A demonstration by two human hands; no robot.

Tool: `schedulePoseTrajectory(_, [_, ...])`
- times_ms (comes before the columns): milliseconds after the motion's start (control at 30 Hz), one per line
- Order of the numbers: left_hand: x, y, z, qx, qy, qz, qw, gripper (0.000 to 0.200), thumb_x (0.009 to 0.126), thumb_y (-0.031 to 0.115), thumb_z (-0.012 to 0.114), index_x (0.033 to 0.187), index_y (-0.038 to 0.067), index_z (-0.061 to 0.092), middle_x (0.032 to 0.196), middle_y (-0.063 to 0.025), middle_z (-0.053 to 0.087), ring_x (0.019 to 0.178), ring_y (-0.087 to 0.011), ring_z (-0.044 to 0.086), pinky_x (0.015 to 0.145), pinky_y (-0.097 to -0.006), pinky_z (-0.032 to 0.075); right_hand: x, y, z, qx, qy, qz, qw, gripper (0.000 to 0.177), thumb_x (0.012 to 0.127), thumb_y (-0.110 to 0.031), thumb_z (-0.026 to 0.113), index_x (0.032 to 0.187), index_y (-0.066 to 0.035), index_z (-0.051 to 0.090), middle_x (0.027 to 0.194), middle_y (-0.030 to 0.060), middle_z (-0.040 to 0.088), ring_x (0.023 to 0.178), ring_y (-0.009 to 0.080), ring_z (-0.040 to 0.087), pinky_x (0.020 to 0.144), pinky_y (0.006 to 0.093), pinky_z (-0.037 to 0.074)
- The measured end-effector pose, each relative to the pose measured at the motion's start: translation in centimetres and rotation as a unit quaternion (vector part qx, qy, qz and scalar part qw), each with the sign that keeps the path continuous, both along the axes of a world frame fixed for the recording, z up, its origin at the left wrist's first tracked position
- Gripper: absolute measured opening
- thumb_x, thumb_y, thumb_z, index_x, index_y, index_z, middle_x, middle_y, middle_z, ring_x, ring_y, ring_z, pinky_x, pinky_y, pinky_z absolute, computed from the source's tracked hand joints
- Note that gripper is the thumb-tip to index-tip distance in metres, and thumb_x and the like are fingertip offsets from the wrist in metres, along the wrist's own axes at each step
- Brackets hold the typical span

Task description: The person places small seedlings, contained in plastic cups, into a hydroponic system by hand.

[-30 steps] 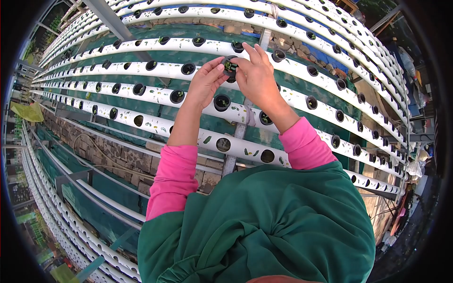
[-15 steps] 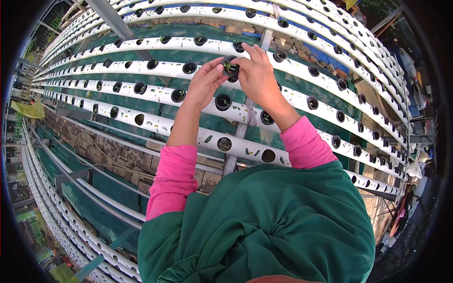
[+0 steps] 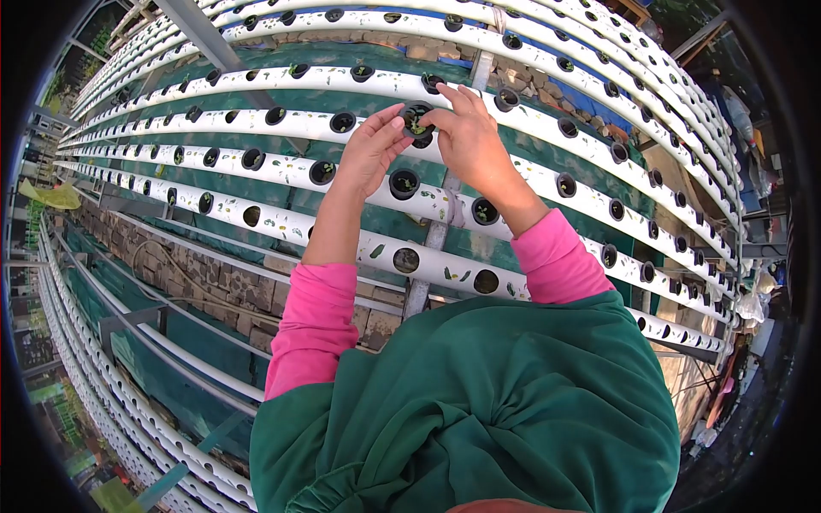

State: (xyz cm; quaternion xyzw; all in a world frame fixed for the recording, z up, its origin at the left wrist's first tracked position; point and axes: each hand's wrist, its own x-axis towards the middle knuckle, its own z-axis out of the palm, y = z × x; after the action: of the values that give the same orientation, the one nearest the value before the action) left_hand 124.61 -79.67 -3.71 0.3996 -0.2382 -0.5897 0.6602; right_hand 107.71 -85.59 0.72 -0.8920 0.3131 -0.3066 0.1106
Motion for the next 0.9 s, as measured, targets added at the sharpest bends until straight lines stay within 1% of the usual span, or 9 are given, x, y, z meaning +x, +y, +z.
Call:
schedulePoseTrajectory(67, [0.0, 0.0, 0.0, 0.0, 0.004, -0.002, 1.0, 0.039, 0.093, 0.017, 0.064, 0.127, 0.002, 0.051, 0.111, -0.0058, 0.06, 0.097, -0.0139, 0.059, 0.088, -0.0271, 0.05, 0.1, 0.1, 0.5, -0.009, -0.033, 0.0, 0.999, 0.028, 0.078, 0.003, 0.056, 0.096, -0.013, 0.069, 0.133, 0.0177, 0.052, 0.126, 0.0449, 0.043, 0.101, 0.0522, 0.04])
schedulePoseTrajectory(267, [0.1, 0.3, 0.3, 0.012, -0.009, -0.017, 1.0, 0.038, 0.094, 0.018, 0.062, 0.126, 0.002, 0.052, 0.107, -0.0055, 0.062, 0.096, -0.013, 0.059, 0.088, -0.0275, 0.05, 0.1, -0.5, 1.5, -0.067, 0.009, 0.013, 0.998, 0.027, 0.077, 0.003, 0.057, 0.096, -0.012, 0.069, 0.132, 0.0182, 0.053, 0.126, 0.0431, 0.045, 0.099, 0.0491, 0.042])
schedulePoseTrajectory(400, [0.1, 0.4, 0.1, 0.006, -0.013, -0.018, 1.0, 0.038, 0.094, 0.021, 0.062, 0.126, 0.003, 0.052, 0.108, -0.0054, 0.062, 0.095, -0.0129, 0.059, 0.088, -0.0284, 0.049, 0.0, -0.5, 1.6, -0.051, 0.002, 0.016, 0.999, 0.026, 0.076, 0.004, 0.057, 0.095, -0.01, 0.068, 0.132, 0.018, 0.053, 0.126, 0.0419, 0.045, 0.1, 0.047, 0.042])
schedulePoseTrajectory(500, [0.5, 0.3, -0.4, 0.011, -0.007, -0.022, 1.0, 0.037, 0.093, 0.026, 0.063, 0.122, 0.004, 0.054, 0.106, -0.0052, 0.063, 0.094, -0.0138, 0.059, 0.087, -0.029, 0.049, -0.5, -0.6, 1.4, 0.014, -0.02, 0.053, 0.998, 0.035, 0.074, 0.005, 0.057, 0.105, -0.01, 0.065, 0.134, 0.0175, 0.051, 0.127, 0.0404, 0.045, 0.102, 0.0449, 0.04])
schedulePoseTrajectory(567, [0.9, 0.2, -0.6, 0.024, -0.012, -0.036, 0.999, 0.036, 0.093, 0.03, 0.062, 0.118, 0.005, 0.055, 0.104, -0.0049, 0.063, 0.093, -0.0145, 0.06, 0.086, -0.0295, 0.05, -0.7, -0.4, 1.7, 0.065, -0.043, 0.097, 0.992, 0.048, 0.073, 0.004, 0.061, 0.118, -0.013, 0.06, 0.132, 0.017, 0.052, 0.124, 0.0401, 0.046, 0.101, 0.0446, 0.042])
schedulePoseTrajectory(600, [1.2, 0.1, -0.8, 0.025, -0.011, -0.036, 0.999, 0.036, 0.093, 0.03, 0.062, 0.118, 0.005, 0.055, 0.104, -0.0049, 0.063, 0.093, -0.0145, 0.06, 0.086, -0.0295, 0.05, -0.7, -0.5, 1.6, 0.065, -0.043, 0.097, 0.992, 0.048, 0.073, 0.004, 0.061, 0.118, -0.013, 0.06, 0.132, 0.017, 0.052, 0.124, 0.0401, 0.046, 0.101, 0.0446, 0.042])
schedulePoseTrajectory(667, [1.6, -0.4, -1.1, 0.05, -0.018, -0.066, 0.996, 0.031, 0.095, 0.032, 0.059, 0.114, 0.007, 0.057, 0.106, -0.0063, 0.063, 0.093, -0.015, 0.061, 0.085, -0.0312, 0.052, -0.5, -0.9, 1.2, 0.087, -0.001, 0.177, 0.98, 0.061, 0.07, 0.006, 0.063, 0.128, -0.012, 0.052, 0.131, 0.016, 0.052, 0.122, 0.0378, 0.048, 0.101, 0.0427, 0.043])
schedulePoseTrajectory(800, [1.7, -1.3, -1.9, 0.078, -0.026, -0.088, 0.993, 0.032, 0.095, 0.033, 0.058, 0.114, 0.007, 0.057, 0.105, -0.006, 0.063, 0.092, -0.0153, 0.06, 0.086, -0.031, 0.051, 0.4, -1.9, -0.2, 0.127, 0.025, 0.205, 0.97, 0.063, 0.07, 0.005, 0.065, 0.129, -0.009, 0.05, 0.128, 0.0157, 0.054, 0.119, 0.0355, 0.051, 0.097, 0.0406, 0.046])
schedulePoseTrajectory(900, [1.3, -2.0, -2.4, 0.087, -0.041, -0.075, 0.992, 0.033, 0.095, 0.033, 0.057, 0.115, 0.007, 0.057, 0.104, -0.0055, 0.062, 0.092, -0.0158, 0.06, 0.087, -0.0303, 0.05, 1.2, -3.1, -2.9, 0.111, 0.031, 0.164, 0.98, 0.061, 0.07, 0.002, 0.068, 0.127, -0.007, 0.05, 0.123, 0.0165, 0.056, 0.113, 0.0358, 0.055, 0.094, 0.0403, 0.047])
